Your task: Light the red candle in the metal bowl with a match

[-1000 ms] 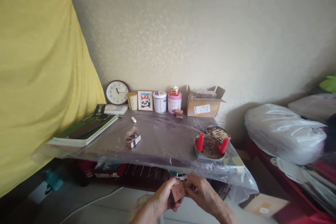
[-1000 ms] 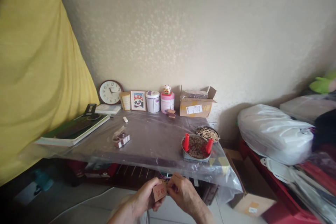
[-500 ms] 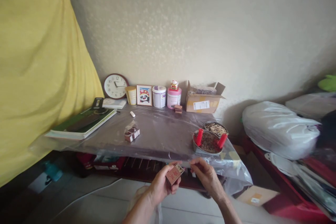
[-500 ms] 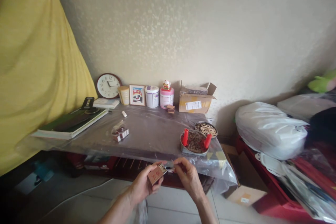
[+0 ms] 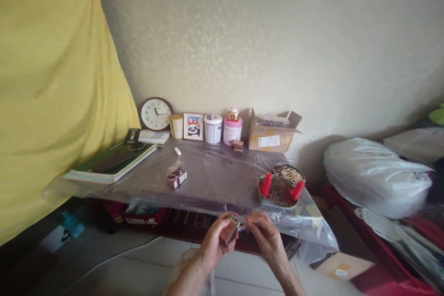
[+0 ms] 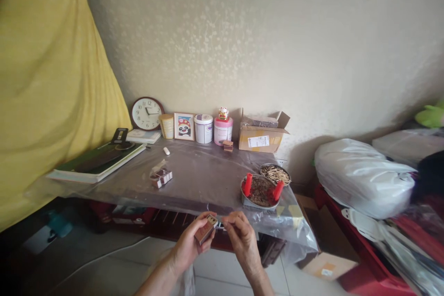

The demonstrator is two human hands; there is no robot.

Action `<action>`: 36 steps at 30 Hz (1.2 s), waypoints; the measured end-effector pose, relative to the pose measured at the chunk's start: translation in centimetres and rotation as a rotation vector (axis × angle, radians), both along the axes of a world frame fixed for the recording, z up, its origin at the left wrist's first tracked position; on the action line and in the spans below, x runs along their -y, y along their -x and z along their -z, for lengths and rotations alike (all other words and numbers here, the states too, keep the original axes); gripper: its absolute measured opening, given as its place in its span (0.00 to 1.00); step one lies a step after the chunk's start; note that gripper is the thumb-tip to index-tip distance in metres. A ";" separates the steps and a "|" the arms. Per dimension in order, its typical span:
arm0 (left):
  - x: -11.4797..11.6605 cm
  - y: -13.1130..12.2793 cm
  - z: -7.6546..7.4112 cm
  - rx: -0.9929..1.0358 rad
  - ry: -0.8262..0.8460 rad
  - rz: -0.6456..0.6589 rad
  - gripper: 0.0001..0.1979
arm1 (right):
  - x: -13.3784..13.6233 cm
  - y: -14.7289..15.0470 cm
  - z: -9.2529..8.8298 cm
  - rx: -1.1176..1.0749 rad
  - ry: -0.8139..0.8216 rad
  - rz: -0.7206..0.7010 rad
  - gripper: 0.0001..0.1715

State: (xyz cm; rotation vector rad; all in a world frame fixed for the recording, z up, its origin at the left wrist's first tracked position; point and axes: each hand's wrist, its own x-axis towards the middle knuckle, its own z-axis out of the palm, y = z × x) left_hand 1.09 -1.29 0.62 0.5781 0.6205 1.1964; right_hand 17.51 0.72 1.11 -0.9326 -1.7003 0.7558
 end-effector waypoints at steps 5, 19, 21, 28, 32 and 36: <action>-0.1 -0.1 0.0 -0.003 -0.011 -0.048 0.11 | 0.3 0.4 0.2 0.012 0.063 0.035 0.11; -0.2 -0.1 0.6 -0.096 -0.051 -0.241 0.07 | 2.0 2.7 0.6 0.364 -0.223 0.024 0.27; -0.2 -0.1 0.7 -0.149 -0.070 -0.256 0.07 | 2.1 3.0 1.0 0.377 -0.246 0.056 0.29; 0.2 0.1 0.4 -0.377 -0.225 -0.305 0.08 | 2.2 3.4 0.6 0.381 -0.287 0.076 0.27; 0.3 0.0 0.0 -0.376 -0.221 -0.311 0.07 | 2.3 3.5 -0.2 0.376 -0.297 0.046 0.24; 0.0 -0.1 0.4 -0.347 -0.216 -0.315 0.08 | 2.3 3.4 -0.3 0.392 -0.330 0.039 0.23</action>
